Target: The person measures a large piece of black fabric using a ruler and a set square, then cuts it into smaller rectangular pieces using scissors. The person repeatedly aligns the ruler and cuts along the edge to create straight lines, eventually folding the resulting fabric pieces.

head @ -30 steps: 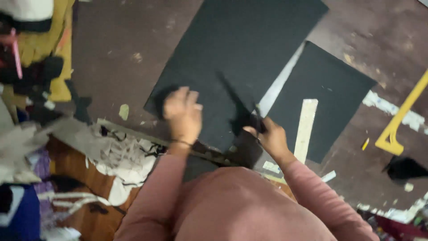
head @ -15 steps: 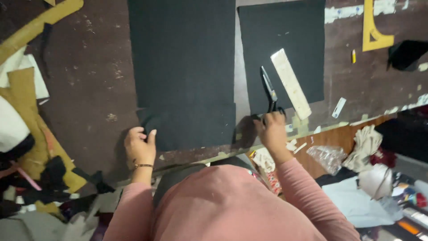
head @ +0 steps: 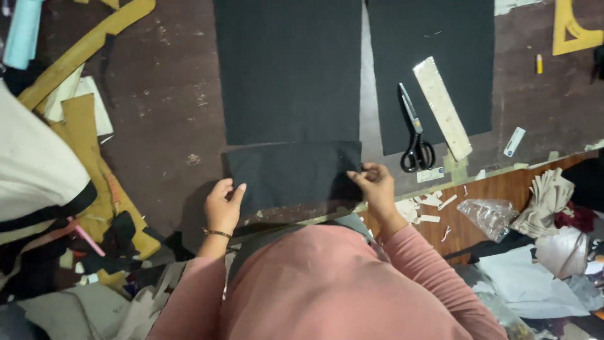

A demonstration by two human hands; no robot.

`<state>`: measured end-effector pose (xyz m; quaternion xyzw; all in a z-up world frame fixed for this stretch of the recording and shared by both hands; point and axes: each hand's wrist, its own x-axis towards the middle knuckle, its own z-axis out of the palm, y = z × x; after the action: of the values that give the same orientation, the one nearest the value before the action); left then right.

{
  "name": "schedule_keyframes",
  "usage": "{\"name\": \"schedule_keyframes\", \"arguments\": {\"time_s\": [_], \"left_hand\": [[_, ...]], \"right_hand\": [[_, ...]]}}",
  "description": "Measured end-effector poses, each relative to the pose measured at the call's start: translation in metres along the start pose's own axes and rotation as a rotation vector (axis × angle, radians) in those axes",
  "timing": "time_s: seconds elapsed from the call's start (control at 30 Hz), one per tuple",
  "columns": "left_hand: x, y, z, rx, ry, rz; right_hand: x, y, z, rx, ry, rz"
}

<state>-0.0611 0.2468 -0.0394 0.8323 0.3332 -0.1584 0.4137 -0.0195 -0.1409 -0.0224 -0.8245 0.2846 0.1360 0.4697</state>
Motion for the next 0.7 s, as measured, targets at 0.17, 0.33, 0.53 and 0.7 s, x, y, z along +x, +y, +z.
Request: {"name": "schedule_keyframes", "arguments": {"time_s": [0.17, 0.33, 0.53, 0.7], "left_hand": [[-0.015, 0.035, -0.028, 0.057, -0.019, 0.106], [-0.018, 0.111, -0.074, -0.038, 0.019, 0.259], [0.073, 0.138, -0.068, -0.08, 0.165, 0.54], [0.139, 0.13, -0.034, -0.105, 0.126, 0.48]], "right_hand": [[-0.006, -0.01, -0.017, 0.149, -0.039, 0.105], [-0.017, -0.073, -0.037, 0.146, -0.107, -0.114], [0.075, -0.113, -0.045, 0.083, -0.084, -0.238], [0.135, -0.112, -0.014, 0.22, -0.101, -0.208]]}}
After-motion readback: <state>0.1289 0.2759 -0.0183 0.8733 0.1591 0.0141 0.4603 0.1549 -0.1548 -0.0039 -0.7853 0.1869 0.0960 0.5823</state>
